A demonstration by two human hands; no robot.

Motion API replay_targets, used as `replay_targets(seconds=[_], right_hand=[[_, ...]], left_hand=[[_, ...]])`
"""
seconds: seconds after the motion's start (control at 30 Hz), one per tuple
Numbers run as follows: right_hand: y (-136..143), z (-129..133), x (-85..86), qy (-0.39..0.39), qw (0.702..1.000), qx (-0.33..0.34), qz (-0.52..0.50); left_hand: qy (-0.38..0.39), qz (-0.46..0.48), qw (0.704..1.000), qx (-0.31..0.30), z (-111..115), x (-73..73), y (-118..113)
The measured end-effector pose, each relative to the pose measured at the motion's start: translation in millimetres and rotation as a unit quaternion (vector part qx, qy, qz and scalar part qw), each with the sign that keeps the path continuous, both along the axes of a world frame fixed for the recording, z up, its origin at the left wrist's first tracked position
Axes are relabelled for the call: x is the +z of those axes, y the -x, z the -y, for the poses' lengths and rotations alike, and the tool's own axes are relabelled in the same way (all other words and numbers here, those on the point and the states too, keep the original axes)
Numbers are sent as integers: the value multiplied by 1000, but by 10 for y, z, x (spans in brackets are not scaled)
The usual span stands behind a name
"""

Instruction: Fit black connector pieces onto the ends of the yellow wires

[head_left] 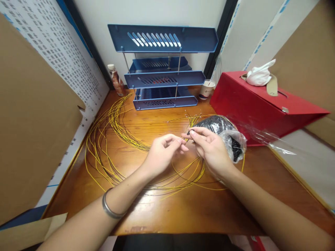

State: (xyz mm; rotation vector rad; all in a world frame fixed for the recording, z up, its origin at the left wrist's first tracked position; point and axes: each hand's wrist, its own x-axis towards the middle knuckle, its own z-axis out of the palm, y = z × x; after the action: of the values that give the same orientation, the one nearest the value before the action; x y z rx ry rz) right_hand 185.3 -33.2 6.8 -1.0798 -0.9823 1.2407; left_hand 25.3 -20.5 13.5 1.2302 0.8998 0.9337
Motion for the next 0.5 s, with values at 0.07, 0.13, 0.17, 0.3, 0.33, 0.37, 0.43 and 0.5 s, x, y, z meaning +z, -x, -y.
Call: replay_targets(seconds=[0.07, 0.13, 0.17, 0.3, 0.33, 0.37, 0.43, 0.5], right_hand=[[8, 0, 3, 2, 1000, -4, -9], [13, 0, 3, 3, 1000, -1, -15], [13, 0, 2, 3, 1000, 1, -19], [-9, -11, -21, -2, 999, -13, -35], [-18, -16, -30, -5, 999, -19, -32], [-28, -22, -38, -11, 999, -25, -26], [-48, -31, -50, -27, 999, -36, -1], [-63, -33, -48, -41, 998, -40, 30]], left_hand=[[-7, -7, 1000, 0, 1, -3, 3], [-18, -14, 1000, -2, 1, -9, 4], [-23, -16, 1000, -2, 0, -12, 4], [-25, -20, 999, -2, -5, -13, 1], [-22, -19, 1000, -1, -7, -10, 1], [-19, -18, 1000, 0, -9, -6, 1], [-12, -12, 1000, 2, -13, -1, 4], [-7, -2, 1000, -3, -18, -3, 9]])
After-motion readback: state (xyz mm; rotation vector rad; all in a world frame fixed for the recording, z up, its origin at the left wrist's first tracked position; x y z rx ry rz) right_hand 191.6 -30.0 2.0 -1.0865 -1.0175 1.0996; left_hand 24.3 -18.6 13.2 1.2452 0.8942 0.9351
